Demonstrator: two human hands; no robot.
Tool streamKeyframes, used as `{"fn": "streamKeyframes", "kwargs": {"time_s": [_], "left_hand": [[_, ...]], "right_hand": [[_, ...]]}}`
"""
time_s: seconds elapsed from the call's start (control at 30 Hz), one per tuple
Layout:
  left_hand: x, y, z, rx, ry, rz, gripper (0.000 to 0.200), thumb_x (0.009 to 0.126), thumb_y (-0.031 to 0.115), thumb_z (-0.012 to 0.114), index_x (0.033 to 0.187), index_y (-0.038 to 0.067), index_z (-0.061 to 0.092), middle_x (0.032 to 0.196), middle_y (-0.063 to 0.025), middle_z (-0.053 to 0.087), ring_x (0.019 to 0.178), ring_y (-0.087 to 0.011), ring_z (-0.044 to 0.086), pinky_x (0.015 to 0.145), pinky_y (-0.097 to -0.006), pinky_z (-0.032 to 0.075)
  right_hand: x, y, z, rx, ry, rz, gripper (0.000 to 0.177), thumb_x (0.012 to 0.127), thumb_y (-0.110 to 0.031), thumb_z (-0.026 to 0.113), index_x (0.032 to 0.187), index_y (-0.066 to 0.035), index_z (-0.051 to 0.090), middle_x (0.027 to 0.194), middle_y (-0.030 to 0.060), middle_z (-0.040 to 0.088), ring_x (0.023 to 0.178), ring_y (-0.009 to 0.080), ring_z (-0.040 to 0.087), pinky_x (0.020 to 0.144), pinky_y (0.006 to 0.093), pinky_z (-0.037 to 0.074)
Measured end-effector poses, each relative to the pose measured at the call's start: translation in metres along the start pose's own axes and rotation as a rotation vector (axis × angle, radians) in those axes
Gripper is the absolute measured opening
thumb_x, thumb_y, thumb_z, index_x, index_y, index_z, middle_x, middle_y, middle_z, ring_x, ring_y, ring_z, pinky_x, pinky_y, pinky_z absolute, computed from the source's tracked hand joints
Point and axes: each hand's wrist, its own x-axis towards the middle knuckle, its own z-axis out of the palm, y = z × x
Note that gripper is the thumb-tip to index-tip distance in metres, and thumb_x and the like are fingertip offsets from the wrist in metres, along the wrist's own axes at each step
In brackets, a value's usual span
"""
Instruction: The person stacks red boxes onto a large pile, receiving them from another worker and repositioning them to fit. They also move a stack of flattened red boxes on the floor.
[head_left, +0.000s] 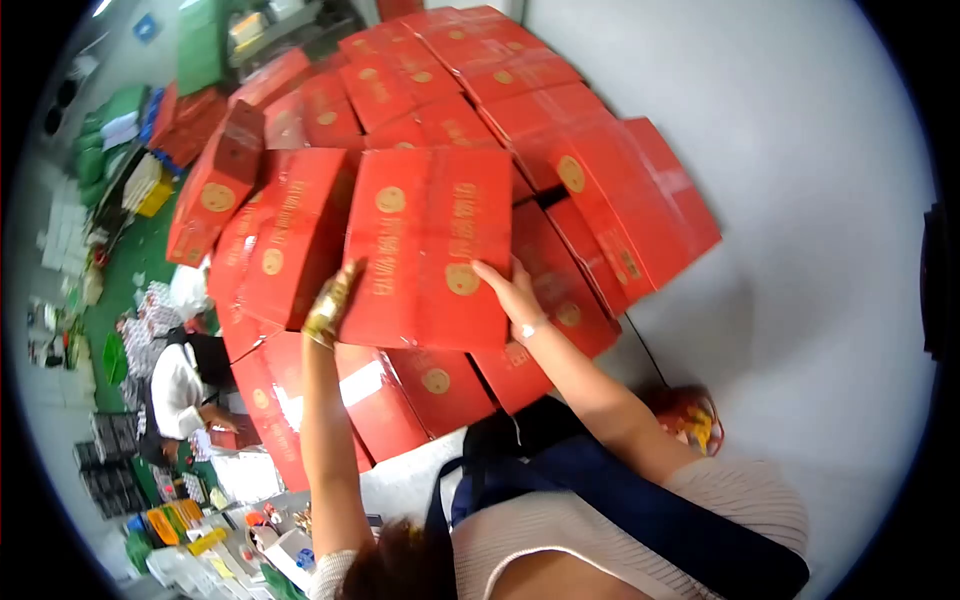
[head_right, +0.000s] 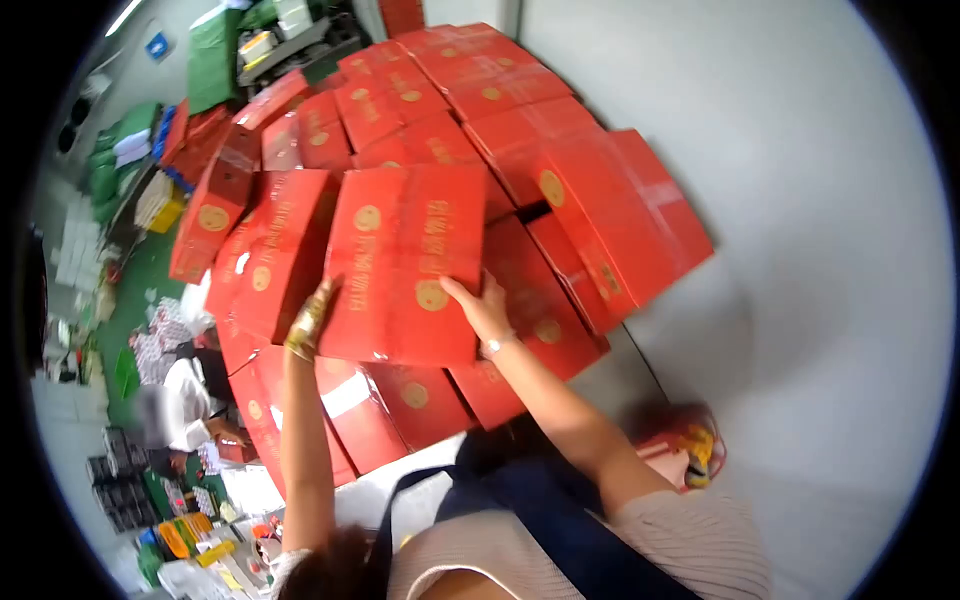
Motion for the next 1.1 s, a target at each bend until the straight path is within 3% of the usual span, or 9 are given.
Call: {"fn": "streamKeyframes", "kwargs": {"time_s": [0.03, 0.17, 0.37, 0.43, 0.47, 0.63, 0.77, 0.93, 1.1], "left_hand": [[0.016, -0.014, -0.019, -0.226, -0.195, 0.010, 0.049, 0.100, 0.024, 0.054, 0.137, -0.007, 0.046, 0.142, -0.0151, 0.050, 0.129, -0.0187, 0.050, 0.107, -0.0305, 0.043], [-0.044, 0.021, 0.089, -0.228, 0.251, -0.115, 0.041, 0.093, 0.013, 0.063, 0.128, -0.006, 0.053, 0.127, -0.0169, 0.061, 0.112, -0.0257, 0.062, 0.101, -0.0366, 0.049], [-0.091, -0.007, 0.228, -0.454, 0.354, -0.005, 0.073, 0.086, 0.012, 0.069, 0.145, -0.002, 0.029, 0.121, -0.0151, 0.061, 0.109, -0.0232, 0.061, 0.095, -0.0354, 0.051], [-0.083, -0.025, 0.265, -0.427, 0.439, -0.056, 0.072, 0.087, 0.012, 0.069, 0.145, 0.002, 0.029, 0.120, -0.0138, 0.060, 0.107, -0.0225, 0.062, 0.094, -0.0347, 0.051], [-0.072, -0.069, 0.271, -0.427, 0.459, 0.049, 0.069, 0.087, 0.011, 0.070, 0.144, 0.003, 0.032, 0.119, -0.0122, 0.060, 0.107, -0.0209, 0.061, 0.092, -0.0334, 0.052], [-0.051, -0.123, 0.284, 0.004, 0.358, 0.270, 0.068, 0.087, 0.003, 0.069, 0.145, 0.005, 0.032, 0.125, -0.0136, 0.057, 0.110, -0.0197, 0.059, 0.094, -0.0332, 0.051], [-0.067, -0.064, 0.310, -0.298, 0.374, 0.145, 0.073, 0.086, -0.001, 0.069, 0.147, 0.007, 0.030, 0.125, -0.0137, 0.057, 0.109, -0.0214, 0.061, 0.093, -0.0338, 0.053], [-0.073, -0.049, 0.329, -0.353, 0.392, 0.082, 0.068, 0.085, -0.008, 0.064, 0.142, 0.008, 0.032, 0.122, -0.0125, 0.058, 0.108, -0.0218, 0.061, 0.096, -0.0342, 0.052], [-0.075, -0.062, 0.338, -0.378, 0.528, 0.049, 0.074, 0.078, -0.006, 0.074, 0.142, 0.005, 0.038, 0.124, -0.0130, 0.059, 0.106, -0.0220, 0.062, 0.092, -0.0347, 0.053]], "right_hand": [[-0.004, -0.012, 0.002, 0.056, 0.017, 0.071, 0.059, 0.079, -0.030, 0.079, 0.124, 0.002, 0.057, 0.120, 0.0134, 0.063, 0.106, 0.0206, 0.062, 0.091, 0.0327, 0.049], [0.014, -0.052, -0.039, -0.034, -0.257, 0.038, 0.062, 0.080, -0.024, 0.078, 0.130, 0.001, 0.051, 0.123, 0.0133, 0.062, 0.112, 0.0203, 0.060, 0.096, 0.0334, 0.047], [-0.004, -0.155, -0.121, -0.322, -0.360, 0.038, 0.065, 0.084, -0.032, 0.074, 0.133, 0.003, 0.049, 0.125, 0.0156, 0.061, 0.117, 0.0260, 0.057, 0.101, 0.0375, 0.044], [0.006, -0.146, -0.149, -1.170, -0.171, -0.196, 0.069, 0.085, -0.040, 0.070, 0.134, 0.004, 0.048, 0.129, 0.0186, 0.055, 0.122, 0.0352, 0.048, 0.105, 0.0428, 0.038], [-0.001, -0.135, -0.161, -1.254, -0.086, -0.470, 0.064, 0.088, -0.038, 0.068, 0.133, 0.004, 0.049, 0.129, 0.0196, 0.050, 0.121, 0.0383, 0.043, 0.106, 0.0437, 0.035], [0.042, -0.170, -0.236, -1.032, 0.073, -0.776, 0.067, 0.084, -0.032, 0.073, 0.133, 0.003, 0.044, 0.133, 0.0226, 0.045, 0.123, 0.0391, 0.042, 0.106, 0.0477, 0.034], [0.191, -0.217, -0.325, -1.091, 0.493, -0.504, 0.073, 0.089, -0.047, 0.063, 0.136, 0.005, 0.043, 0.138, 0.0268, 0.045, 0.130, 0.0425, 0.041, 0.109, 0.0478, 0.034], [0.272, -0.164, -0.370, -0.942, -0.105, 0.141, 0.087, 0.087, -0.064, 0.057, 0.136, 0.007, 0.047, 0.139, 0.0275, 0.049, 0.136, 0.0371, 0.041, 0.112, 0.0422, 0.033], [0.224, -0.182, -0.342, -1.060, -0.032, 0.073, 0.082, 0.080, -0.062, 0.068, 0.125, 0.006, 0.056, 0.126, 0.0247, 0.060, 0.118, 0.0351, 0.057, 0.099, 0.0409, 0.045]]}}
